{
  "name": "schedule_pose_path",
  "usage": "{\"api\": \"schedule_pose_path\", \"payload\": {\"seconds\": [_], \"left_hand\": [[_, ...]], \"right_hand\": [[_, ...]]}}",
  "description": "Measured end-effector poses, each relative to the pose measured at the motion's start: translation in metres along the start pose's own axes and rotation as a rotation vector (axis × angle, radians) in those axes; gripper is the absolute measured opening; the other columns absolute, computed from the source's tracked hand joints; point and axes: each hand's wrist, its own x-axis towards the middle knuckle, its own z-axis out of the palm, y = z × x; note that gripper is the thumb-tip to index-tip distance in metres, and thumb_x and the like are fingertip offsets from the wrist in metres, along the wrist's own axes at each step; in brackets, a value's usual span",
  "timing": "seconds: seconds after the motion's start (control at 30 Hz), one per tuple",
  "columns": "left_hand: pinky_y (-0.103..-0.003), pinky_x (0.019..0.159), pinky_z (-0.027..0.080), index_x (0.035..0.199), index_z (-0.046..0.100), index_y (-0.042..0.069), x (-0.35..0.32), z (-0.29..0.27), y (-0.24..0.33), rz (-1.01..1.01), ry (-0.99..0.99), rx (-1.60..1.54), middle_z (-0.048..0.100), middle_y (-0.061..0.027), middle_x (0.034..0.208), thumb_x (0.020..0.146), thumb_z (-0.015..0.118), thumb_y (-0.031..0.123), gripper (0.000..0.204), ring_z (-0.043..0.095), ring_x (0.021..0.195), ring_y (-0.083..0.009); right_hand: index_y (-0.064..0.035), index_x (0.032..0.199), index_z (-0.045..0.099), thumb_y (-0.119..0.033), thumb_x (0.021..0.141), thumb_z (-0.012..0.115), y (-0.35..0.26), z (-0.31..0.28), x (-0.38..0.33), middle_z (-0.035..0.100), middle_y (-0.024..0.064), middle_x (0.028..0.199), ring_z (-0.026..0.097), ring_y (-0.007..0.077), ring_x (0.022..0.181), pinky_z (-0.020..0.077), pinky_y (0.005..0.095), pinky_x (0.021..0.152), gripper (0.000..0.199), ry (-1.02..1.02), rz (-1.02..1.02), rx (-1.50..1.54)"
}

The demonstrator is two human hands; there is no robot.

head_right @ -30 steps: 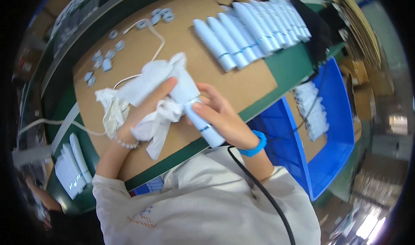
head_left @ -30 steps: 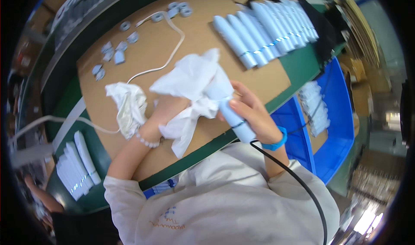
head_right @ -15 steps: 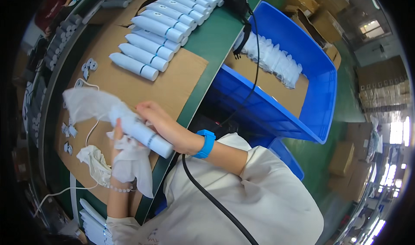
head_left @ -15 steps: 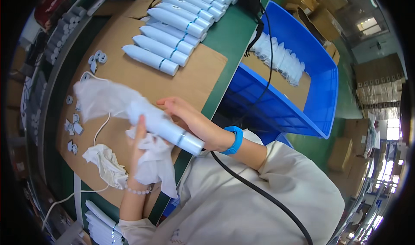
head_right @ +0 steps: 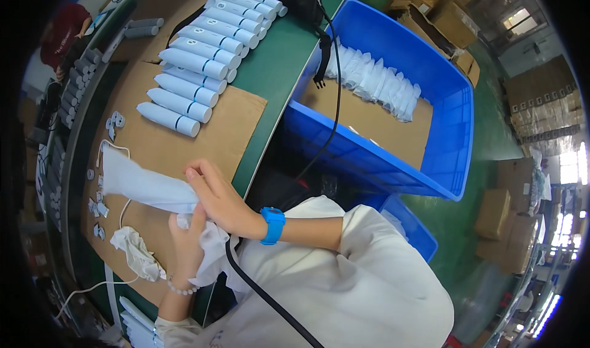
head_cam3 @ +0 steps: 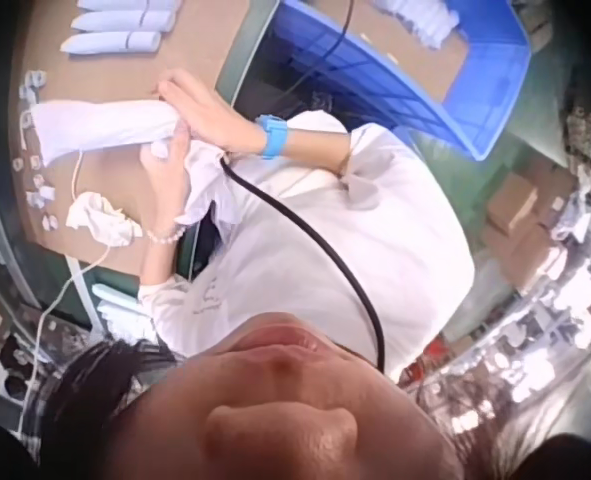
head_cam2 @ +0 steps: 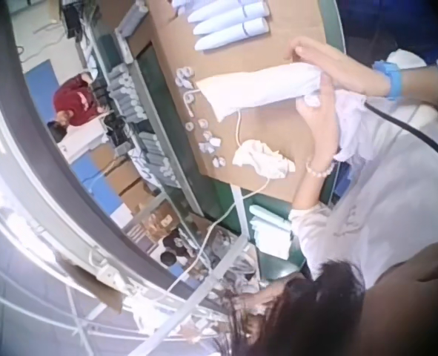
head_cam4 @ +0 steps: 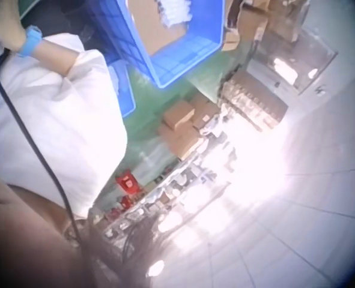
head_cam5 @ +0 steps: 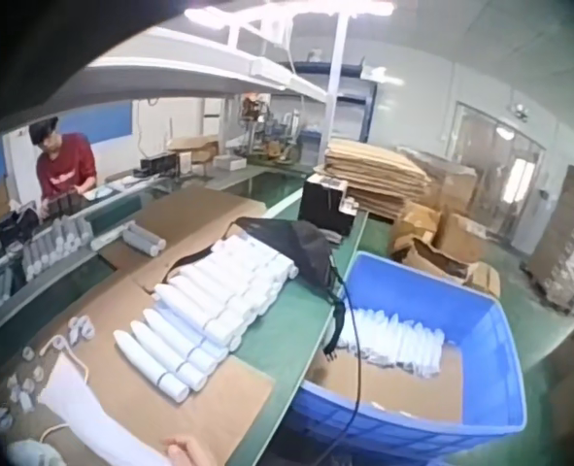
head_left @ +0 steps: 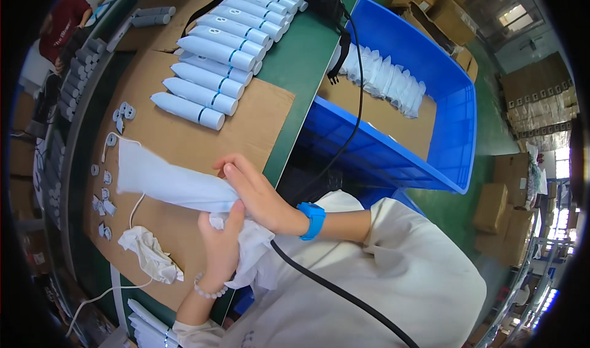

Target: Wiping hair clippers with a cloth and putting them into individual plastic bags on a production line.

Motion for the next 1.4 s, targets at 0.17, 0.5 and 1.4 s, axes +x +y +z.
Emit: {"api": "schedule_pose_path", "payload": {"seconds": [0.17, 0.5, 1.4], "left_hand": [[-0.028, 0.068, 0.046, 0.098, 0.053, -0.007, 0.001, 0.018, 0.017, 0.339, -0.317, 0.655, 0.06, -0.0126, 0.086, 0.079, 0.066, 0.014, 0.032, 0.059, 0.079, -0.0173], [-0.031, 0.084, 0.044, 0.131, 0.025, -0.003, 0.013, 0.09, 0.018, 0.21, -0.741, 0.608, 0.052, -0.0165, 0.111, 0.07, 0.075, 0.01, 0.08, 0.055, 0.102, -0.0221], [-0.029, 0.047, 0.04, 0.083, 0.065, 0.01, 0.095, 0.068, 0.013, 0.744, -1.008, 1.354, 0.055, -0.0023, 0.062, 0.064, 0.07, 0.027, 0.025, 0.056, 0.056, -0.0173]], "right_hand": [[0.0003, 0.105, 0.053, -0.031, 0.094, 0.043, -0.029, -0.041, -0.007, 0.057, 0.006, 0.099, 0.053, 0.011, 0.09, 0.0424, 0.0245, 0.08, 0.034, -0.348, 0.18, 0.268], [0.0037, 0.097, 0.056, -0.044, 0.089, 0.045, -0.052, -0.126, -0.008, 0.059, 0.0135, 0.094, 0.056, 0.0169, 0.088, 0.0459, 0.0289, 0.079, 0.05, -0.175, 0.252, 0.419], [0.0061, 0.107, 0.053, -0.031, 0.086, 0.052, 0.102, -0.849, -0.043, 0.064, 0.0137, 0.093, 0.062, 0.0299, 0.082, 0.0504, 0.0378, 0.066, 0.043, 1.294, 0.332, -0.289]]}}
